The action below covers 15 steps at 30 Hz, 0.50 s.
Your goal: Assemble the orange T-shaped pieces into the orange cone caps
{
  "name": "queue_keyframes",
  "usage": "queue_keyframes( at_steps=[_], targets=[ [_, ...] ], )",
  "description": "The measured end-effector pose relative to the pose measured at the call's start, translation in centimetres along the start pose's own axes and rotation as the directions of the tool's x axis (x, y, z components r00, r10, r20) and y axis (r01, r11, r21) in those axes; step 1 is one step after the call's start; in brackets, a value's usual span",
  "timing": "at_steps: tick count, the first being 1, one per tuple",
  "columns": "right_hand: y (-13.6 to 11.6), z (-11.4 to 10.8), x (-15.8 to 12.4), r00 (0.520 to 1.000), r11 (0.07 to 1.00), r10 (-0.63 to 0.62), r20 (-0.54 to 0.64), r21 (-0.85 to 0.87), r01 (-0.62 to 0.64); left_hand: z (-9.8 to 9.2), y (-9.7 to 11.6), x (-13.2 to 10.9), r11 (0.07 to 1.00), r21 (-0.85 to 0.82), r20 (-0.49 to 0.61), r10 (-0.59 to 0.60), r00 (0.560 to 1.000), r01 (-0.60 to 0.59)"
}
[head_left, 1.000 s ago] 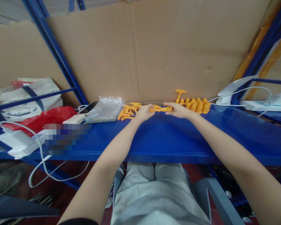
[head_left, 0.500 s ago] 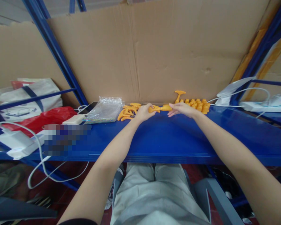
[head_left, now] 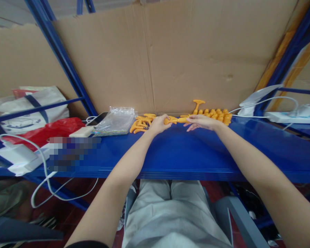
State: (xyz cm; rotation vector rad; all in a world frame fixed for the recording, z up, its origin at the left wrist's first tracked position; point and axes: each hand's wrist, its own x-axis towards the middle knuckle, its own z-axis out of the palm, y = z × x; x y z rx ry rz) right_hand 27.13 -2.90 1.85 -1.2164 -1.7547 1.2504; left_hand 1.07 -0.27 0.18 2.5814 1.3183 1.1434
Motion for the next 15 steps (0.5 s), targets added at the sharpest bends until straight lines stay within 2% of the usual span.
queue_keyframes(
  at_steps=[6,11,15],
  targets=[
    [-0.6,0.8,-0.4,0.999,0.994,0.030,-0.041,0.105,-0.025,0.1,-0.2,0.1,1.000,0.012,-0.028,0.009,1.000,-0.009],
    [-1.1,1.9,-0.3,0.992,0.996,0.080,-0.096,0.054,-0.075,0.1,-0.3,0.0,0.999,0.014,-0.053,0.037,0.998,-0.036],
    [-0.8,1.9,0.0,0.985,0.995,0.102,-0.140,-0.003,-0.103,-0.1,-0.1,0.0,1.000,-0.008,-0.042,0.020,0.999,-0.021]
  ],
)
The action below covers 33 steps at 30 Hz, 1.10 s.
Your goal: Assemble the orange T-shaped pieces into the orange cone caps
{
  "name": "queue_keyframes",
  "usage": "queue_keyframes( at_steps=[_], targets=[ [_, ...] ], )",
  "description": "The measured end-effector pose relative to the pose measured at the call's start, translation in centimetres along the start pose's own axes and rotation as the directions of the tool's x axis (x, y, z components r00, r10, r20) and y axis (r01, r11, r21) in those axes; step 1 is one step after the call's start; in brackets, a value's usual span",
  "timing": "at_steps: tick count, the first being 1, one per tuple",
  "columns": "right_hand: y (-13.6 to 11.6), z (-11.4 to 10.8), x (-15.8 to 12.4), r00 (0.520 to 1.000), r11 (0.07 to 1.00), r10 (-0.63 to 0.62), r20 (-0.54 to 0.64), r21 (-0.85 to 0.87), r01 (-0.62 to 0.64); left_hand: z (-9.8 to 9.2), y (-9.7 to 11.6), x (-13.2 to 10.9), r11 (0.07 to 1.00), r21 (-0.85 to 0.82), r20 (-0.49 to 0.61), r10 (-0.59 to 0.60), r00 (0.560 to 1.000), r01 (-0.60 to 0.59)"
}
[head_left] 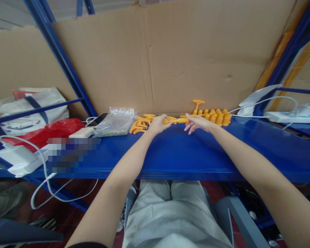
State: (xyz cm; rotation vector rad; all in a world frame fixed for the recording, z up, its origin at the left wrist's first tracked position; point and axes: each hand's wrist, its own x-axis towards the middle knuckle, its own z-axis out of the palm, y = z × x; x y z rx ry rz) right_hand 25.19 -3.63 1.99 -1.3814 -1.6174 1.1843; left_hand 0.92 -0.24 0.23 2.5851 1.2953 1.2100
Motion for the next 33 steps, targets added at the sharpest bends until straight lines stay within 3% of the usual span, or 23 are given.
queue_keyframes(
  at_steps=[5,9,21,29,33],
  targets=[
    [0.7,-1.1,0.2,0.989,0.993,-0.110,0.097,0.059,0.105,0.1,0.2,0.1,0.999,0.008,-0.005,-0.048,0.999,0.048],
    [0.9,-1.4,0.2,0.975,0.980,-0.195,0.109,0.070,0.188,0.2,0.1,0.0,1.000,0.001,-0.019,-0.019,1.000,0.019],
    [-0.7,0.2,-0.6,0.998,0.999,-0.050,-0.048,-0.017,0.050,0.1,0.0,0.0,0.998,-0.058,-0.031,0.014,0.999,-0.016],
    [0.4,-0.9,-0.1,0.973,0.972,-0.231,-0.023,0.048,0.232,0.0,-0.1,0.0,1.000,-0.020,-0.043,-0.006,0.999,0.005],
    [0.2,-0.8,0.0,0.971,0.972,-0.236,-0.036,-0.011,0.235,0.0,0.2,0.0,1.000,-0.009,-0.033,0.000,0.999,-0.001]
  ],
)
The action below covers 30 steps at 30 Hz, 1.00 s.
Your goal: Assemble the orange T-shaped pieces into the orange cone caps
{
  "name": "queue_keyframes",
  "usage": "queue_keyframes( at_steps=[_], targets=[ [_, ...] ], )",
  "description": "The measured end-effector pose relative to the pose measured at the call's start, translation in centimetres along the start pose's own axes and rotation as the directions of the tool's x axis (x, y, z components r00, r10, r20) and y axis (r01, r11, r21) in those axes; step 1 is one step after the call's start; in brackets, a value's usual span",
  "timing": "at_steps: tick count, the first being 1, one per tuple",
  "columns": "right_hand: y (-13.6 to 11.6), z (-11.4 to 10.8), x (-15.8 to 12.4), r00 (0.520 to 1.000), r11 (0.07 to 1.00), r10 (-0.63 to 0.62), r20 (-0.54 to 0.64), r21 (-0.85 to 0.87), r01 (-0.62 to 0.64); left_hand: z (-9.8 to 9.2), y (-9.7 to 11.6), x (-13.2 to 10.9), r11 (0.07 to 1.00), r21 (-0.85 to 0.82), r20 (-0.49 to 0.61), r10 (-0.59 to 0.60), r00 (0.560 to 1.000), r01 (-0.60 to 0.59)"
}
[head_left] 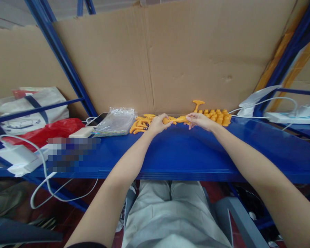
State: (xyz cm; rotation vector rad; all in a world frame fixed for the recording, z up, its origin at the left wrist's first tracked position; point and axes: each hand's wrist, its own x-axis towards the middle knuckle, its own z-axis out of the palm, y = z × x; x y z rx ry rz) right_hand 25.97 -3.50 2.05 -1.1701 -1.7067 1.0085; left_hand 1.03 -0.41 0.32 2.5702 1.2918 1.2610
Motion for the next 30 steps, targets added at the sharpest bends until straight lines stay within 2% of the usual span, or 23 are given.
queue_keyframes(
  at_steps=[13,18,25,30],
  targets=[
    [-0.4,0.9,0.0,0.992,0.992,0.126,-0.009,-0.017,-0.126,-0.1,0.2,-0.1,1.000,-0.012,0.019,0.022,1.000,-0.021],
    [-0.2,0.0,-0.1,0.997,0.998,0.056,0.048,0.036,-0.058,0.0,0.2,0.0,1.000,-0.016,0.009,0.014,1.000,-0.013],
    [-0.3,0.1,-0.2,1.000,0.999,-0.025,0.011,-0.032,0.025,0.2,0.0,0.0,0.999,-0.023,-0.002,0.032,0.999,-0.032],
    [-0.8,1.0,-0.3,1.000,0.999,0.016,-0.015,-0.037,-0.016,-0.1,0.4,0.0,0.999,0.001,0.008,0.040,0.999,-0.040]
  ],
)
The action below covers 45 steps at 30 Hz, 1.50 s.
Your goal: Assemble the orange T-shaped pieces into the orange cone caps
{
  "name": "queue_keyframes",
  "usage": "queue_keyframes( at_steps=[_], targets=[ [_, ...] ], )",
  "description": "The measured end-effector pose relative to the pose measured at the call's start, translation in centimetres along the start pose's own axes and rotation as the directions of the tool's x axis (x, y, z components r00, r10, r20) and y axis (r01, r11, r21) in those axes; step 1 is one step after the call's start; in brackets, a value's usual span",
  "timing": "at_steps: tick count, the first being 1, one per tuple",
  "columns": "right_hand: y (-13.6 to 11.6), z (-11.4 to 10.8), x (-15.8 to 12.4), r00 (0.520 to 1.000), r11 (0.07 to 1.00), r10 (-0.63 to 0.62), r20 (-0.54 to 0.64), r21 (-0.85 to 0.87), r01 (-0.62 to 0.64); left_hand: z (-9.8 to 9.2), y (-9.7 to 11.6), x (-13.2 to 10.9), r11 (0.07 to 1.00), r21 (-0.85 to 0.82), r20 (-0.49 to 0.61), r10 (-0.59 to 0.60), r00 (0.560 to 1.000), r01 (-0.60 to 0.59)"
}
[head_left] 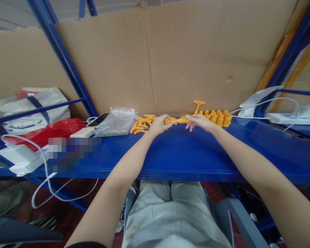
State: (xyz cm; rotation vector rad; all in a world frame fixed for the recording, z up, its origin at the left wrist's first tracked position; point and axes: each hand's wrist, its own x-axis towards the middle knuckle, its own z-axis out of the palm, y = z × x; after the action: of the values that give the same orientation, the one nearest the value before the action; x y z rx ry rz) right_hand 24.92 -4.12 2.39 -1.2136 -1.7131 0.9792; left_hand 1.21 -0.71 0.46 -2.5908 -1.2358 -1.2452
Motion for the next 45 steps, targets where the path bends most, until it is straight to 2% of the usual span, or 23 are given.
queue_keyframes(
  at_steps=[6,16,35,38,42,45],
  targets=[
    [-0.3,0.9,0.0,0.989,0.989,0.140,-0.048,-0.045,-0.143,-0.2,0.3,0.0,1.000,0.017,0.009,0.016,1.000,-0.016],
    [-0.6,0.9,0.0,0.985,0.985,0.162,-0.054,-0.046,-0.164,-0.1,0.5,0.0,1.000,-0.014,0.010,-0.008,1.000,0.008],
    [-1.4,1.4,-0.3,0.962,0.966,0.252,-0.110,-0.037,-0.257,0.5,0.1,0.0,1.000,-0.004,-0.026,0.028,0.999,-0.028],
    [-1.3,1.1,-0.3,0.959,0.963,0.270,-0.086,0.022,-0.269,0.5,0.0,0.0,1.000,-0.009,-0.032,0.024,0.999,-0.025],
    [-1.2,0.5,-0.4,0.971,0.947,0.236,-0.022,0.230,-0.225,0.6,-0.1,0.0,1.000,-0.022,-0.027,-0.016,0.999,0.015],
    [-1.2,0.1,-0.2,0.976,0.914,0.216,-0.033,0.358,-0.190,1.0,-0.5,0.0,0.998,-0.052,-0.001,-0.032,0.999,0.032]
  ],
)
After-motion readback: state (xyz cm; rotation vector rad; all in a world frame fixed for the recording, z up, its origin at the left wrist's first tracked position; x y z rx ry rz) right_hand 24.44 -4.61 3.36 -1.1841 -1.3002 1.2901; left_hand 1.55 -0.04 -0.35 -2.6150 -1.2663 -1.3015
